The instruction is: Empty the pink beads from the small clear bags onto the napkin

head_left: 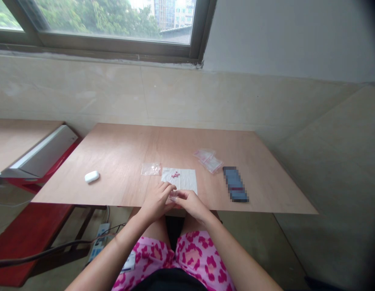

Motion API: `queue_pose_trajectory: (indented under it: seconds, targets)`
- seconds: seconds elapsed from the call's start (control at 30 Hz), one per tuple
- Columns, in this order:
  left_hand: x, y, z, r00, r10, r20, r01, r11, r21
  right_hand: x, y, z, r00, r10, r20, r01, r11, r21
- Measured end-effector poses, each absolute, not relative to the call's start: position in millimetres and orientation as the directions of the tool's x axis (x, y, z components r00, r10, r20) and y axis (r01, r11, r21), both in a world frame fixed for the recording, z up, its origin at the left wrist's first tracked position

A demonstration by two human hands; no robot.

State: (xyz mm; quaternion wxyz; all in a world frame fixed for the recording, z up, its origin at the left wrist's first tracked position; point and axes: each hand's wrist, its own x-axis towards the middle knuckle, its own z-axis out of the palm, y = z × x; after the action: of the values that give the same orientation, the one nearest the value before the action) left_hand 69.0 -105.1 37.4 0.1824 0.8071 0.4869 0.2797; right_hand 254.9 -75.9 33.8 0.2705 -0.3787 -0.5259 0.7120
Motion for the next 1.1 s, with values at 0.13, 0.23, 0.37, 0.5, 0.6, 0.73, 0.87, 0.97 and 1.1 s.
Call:
queue_pose_trajectory:
  seconds: [0.13, 0.23, 0.37, 0.5, 0.6, 0.73, 0.87, 0.97, 1.1]
  targets:
    - [67.6, -103.6, 37.1, 0.344, 0.893, 0.291, 0.663, -0.45, 0.599, 256.4, -73.8, 29.2, -0.564, 0.796, -0.218, 0.012, -0.257, -0.966]
    - [65.0, -101.6, 35.1, 0.281, 0.905, 0.318, 0.68, -0.422, 0.599, 256.9, -71.4, 26.6, -0.538, 0.82, -0.196, 0.032, -0.212, -0.977]
    - [61.2, -99.7, 30.5, 0.212, 0.918, 0.336, 0.694, -0.384, 0.61, 257.7, -70.3, 31.1, -0.534, 0.841, -0.09, 0.1, -0.043, -0.994]
    - [59.2, -99.2, 26.7, 0.196, 0.924, 0.328, 0.701, -0.366, 0.612, 259.2, -72.0, 34.9, -0.553, 0.833, -0.017, 0.145, 0.077, -0.986]
    - [57.5, -98.5, 24.2, 0.195, 0.932, 0.307, 0.705, -0.35, 0.616, 262.6, -68.8, 30.6, -0.519, 0.854, -0.033, 0.183, 0.073, -0.98]
    - [53.1, -96.1, 19.7, 0.172, 0.946, 0.276, 0.71, -0.314, 0.63, 269.8, -49.5, 21.0, -0.362, 0.932, -0.017, 0.333, 0.113, -0.936]
    - [49.0, -93.9, 14.2, 0.149, 0.954, 0.259, 0.718, -0.285, 0.635, 269.3, -20.1, 15.0, -0.314, 0.941, 0.128, 0.568, 0.294, -0.769]
    - [47.0, -92.9, 10.1, 0.119, 0.965, 0.234, 0.714, -0.247, 0.655, 260.7, -4.0, 11.6, -0.382, 0.911, 0.157, 0.645, 0.385, -0.661]
    - [45.6, -90.4, 5.2, 0.098, 0.974, 0.203, 0.688, -0.214, 0.693, 248.6, 4.9, 4.8, -0.43, 0.893, 0.135, 0.708, 0.426, -0.563]
